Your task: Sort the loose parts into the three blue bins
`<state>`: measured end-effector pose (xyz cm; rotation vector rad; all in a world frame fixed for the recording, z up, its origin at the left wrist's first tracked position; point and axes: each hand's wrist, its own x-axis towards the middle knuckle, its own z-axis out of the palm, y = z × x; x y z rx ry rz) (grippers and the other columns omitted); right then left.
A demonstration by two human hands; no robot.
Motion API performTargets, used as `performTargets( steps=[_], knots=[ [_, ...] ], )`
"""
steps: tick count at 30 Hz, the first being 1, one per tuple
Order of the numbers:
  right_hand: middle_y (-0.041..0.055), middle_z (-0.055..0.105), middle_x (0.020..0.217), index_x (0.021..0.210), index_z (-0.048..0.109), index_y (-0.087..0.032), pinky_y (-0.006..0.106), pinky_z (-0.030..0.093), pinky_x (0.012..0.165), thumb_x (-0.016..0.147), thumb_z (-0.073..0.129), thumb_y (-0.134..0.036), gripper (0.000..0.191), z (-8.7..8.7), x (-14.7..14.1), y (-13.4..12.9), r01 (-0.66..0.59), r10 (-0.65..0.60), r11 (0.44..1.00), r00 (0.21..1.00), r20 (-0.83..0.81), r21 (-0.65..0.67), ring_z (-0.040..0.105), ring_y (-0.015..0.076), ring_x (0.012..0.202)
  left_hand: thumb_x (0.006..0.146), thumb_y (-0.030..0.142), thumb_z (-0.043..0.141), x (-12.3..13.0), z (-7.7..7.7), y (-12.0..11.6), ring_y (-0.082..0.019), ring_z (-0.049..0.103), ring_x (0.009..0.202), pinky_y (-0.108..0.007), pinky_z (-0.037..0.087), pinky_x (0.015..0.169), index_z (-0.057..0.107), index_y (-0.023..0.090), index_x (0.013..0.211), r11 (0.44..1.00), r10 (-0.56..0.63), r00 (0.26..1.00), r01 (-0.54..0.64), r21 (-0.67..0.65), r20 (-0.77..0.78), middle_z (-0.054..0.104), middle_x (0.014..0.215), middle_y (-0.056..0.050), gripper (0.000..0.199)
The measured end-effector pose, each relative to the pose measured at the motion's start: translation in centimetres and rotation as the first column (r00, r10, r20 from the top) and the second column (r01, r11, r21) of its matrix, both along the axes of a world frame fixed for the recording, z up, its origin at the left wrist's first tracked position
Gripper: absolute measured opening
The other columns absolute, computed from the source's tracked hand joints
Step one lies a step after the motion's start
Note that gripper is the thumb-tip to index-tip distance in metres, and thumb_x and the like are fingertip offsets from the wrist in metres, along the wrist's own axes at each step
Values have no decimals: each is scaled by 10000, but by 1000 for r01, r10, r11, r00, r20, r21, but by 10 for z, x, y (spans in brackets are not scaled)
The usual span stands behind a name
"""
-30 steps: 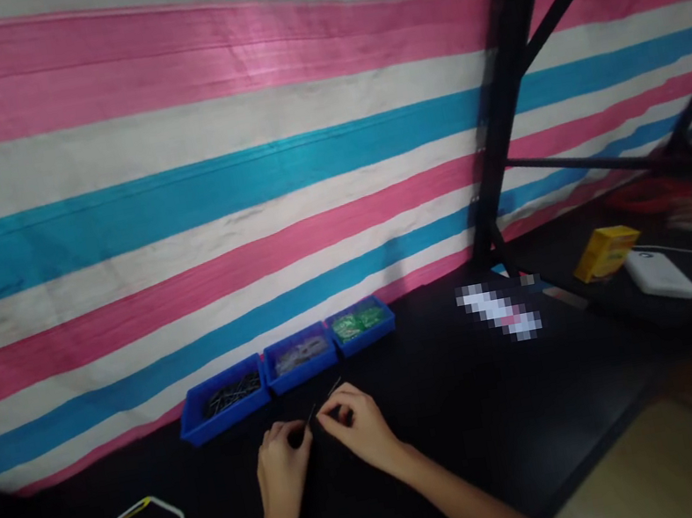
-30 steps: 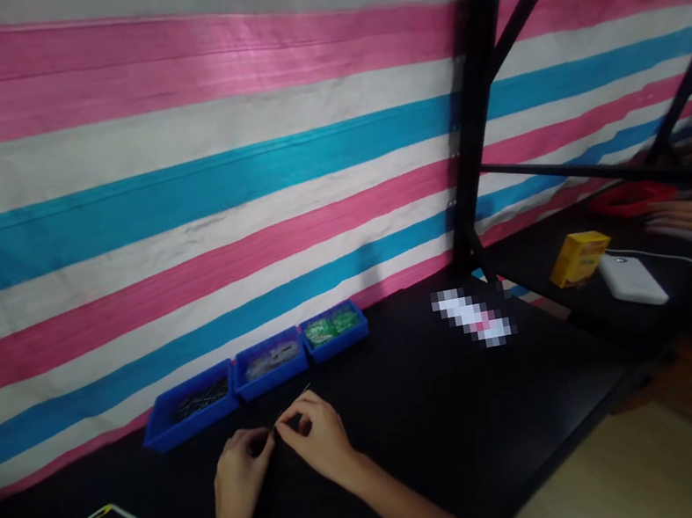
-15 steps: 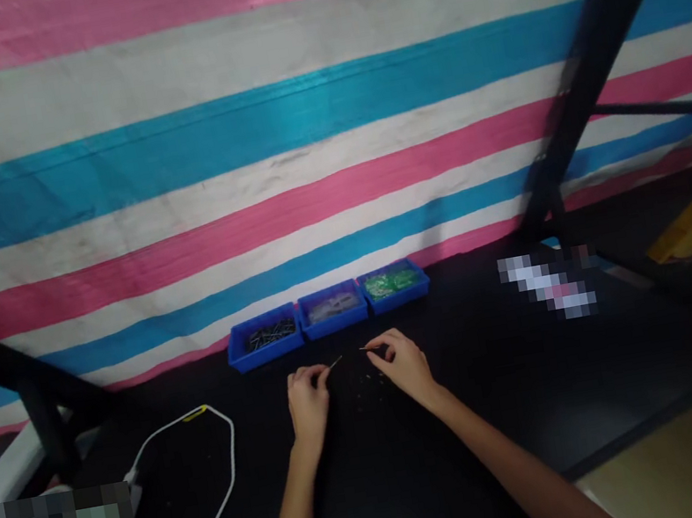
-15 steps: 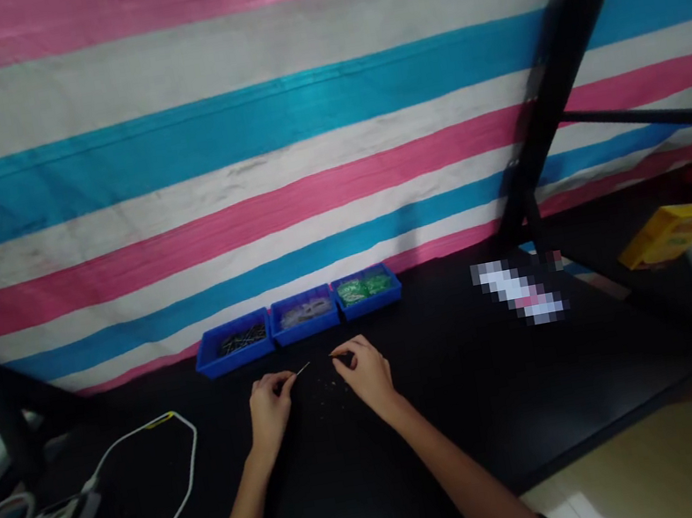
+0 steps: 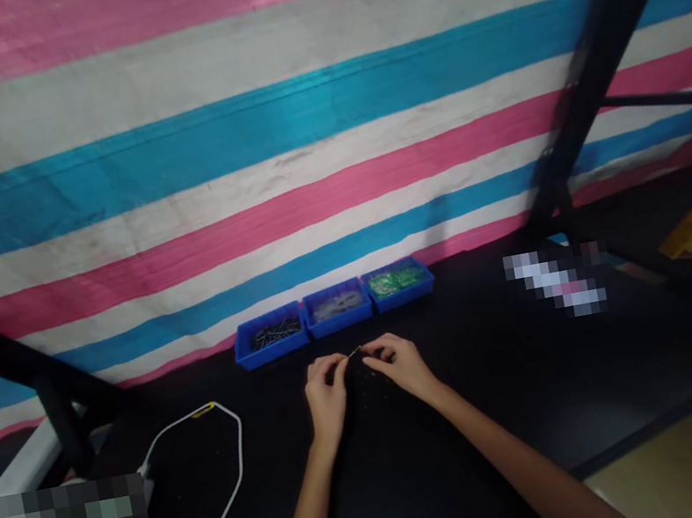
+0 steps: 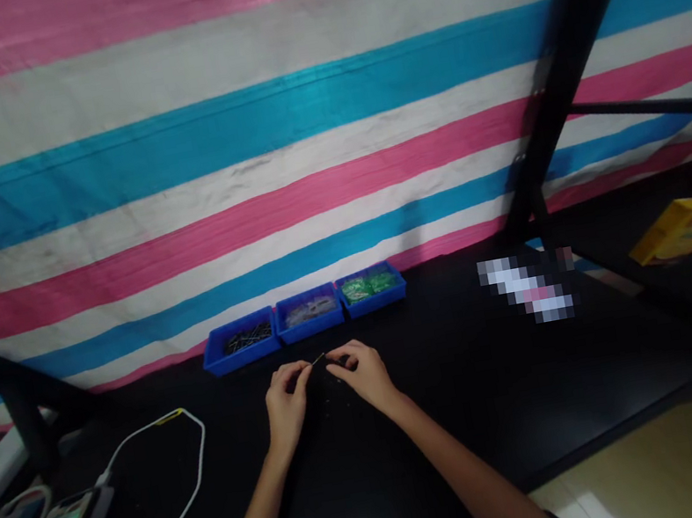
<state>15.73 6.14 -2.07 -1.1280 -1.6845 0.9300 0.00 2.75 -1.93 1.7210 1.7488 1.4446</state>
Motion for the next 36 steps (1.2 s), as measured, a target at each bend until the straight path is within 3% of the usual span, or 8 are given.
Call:
performTargets(
  steps=[3, 7, 12, 15, 18, 21, 27, 36],
  knots=[
    [46, 629, 853, 840, 671, -169, 220, 449, 566, 738, 594, -286, 173, -2, -8, -2, -47, 44, 999, 991, -127, -20, 569, 111, 637, 771, 314, 541, 4, 0, 0, -181, 567, 828, -309, 437, 778, 643, 179, 787, 1000, -24, 995, 26, -18, 98, 626, 826, -44, 170],
    [50, 625, 847, 802, 656, -154, 219, 441, 537, 726, 606, -337, 205, -2, -14, -4, -18, 6, 999, 974, -225, -51, 559, 104, 599, 751, 336, 564, 10, 1, -1, -192, 580, 846, -322, 441, 799, 645, 167, 802, 995, -68, 972, 81, -50, 223, 629, 848, -55, 194],
    [19, 615, 714, 787, 638, -147, 202, 406, 492, 696, 632, -376, 247, 7, -13, -3, -52, -10, 981, 948, -317, -187, 520, 91, 549, 706, 351, 617, 18, 6, -3, -194, 591, 866, -305, 446, 805, 652, 152, 798, 967, -136, 901, 211, -143, 413, 646, 877, -56, 222],
    [6, 609, 693, 789, 634, -146, 188, 380, 484, 702, 627, -369, 240, 17, -10, -4, -143, 21, 954, 908, -418, -263, 499, 75, 538, 710, 352, 624, 18, 10, -4, -189, 597, 886, -304, 449, 818, 636, 161, 935, 955, -116, 838, 242, -173, 533, 650, 963, -63, 296],
    [3, 610, 703, 804, 645, -149, 171, 324, 434, 721, 607, -372, 241, 25, -8, -8, -313, 144, 897, 874, -464, -312, 463, 54, 494, 742, 363, 598, 16, 13, -4, -193, 585, 949, -305, 443, 841, 586, 173, 1078, 949, -113, 783, 268, -168, 612, 626, 1071, -80, 386],
    [-13, 584, 653, 760, 657, -153, 166, 282, 409, 741, 585, -376, 235, 29, -7, -12, -414, 251, 855, 857, -450, -312, 426, 43, 464, 763, 376, 573, 14, 15, -4, -221, 542, 1045, -300, 426, 871, 638, 152, 988, 929, -187, 774, 340, -148, 606, 600, 1126, -100, 324],
    [-32, 547, 578, 691, 662, -155, 176, 299, 436, 727, 602, -379, 235, 29, -6, -13, -337, 204, 898, 889, -411, -283, 417, 49, 464, 719, 383, 614, 10, 19, -4, -233, 547, 1016, -312, 441, 851, 670, 145, 722, 945, -184, 850, 291, -148, 494, 603, 1082, -101, 245],
    [15, 622, 597, 720, 695, -139, 205, 375, 484, 660, 656, -393, 264, 23, -6, -8, -165, 77, 960, 932, -354, -227, 508, 94, 518, 679, 386, 638, 11, 16, -2, -218, 577, 934, -313, 467, 791, 657, 152, 714, 974, -117, 883, 191, -119, 454, 633, 958, -79, 237]
  ],
)
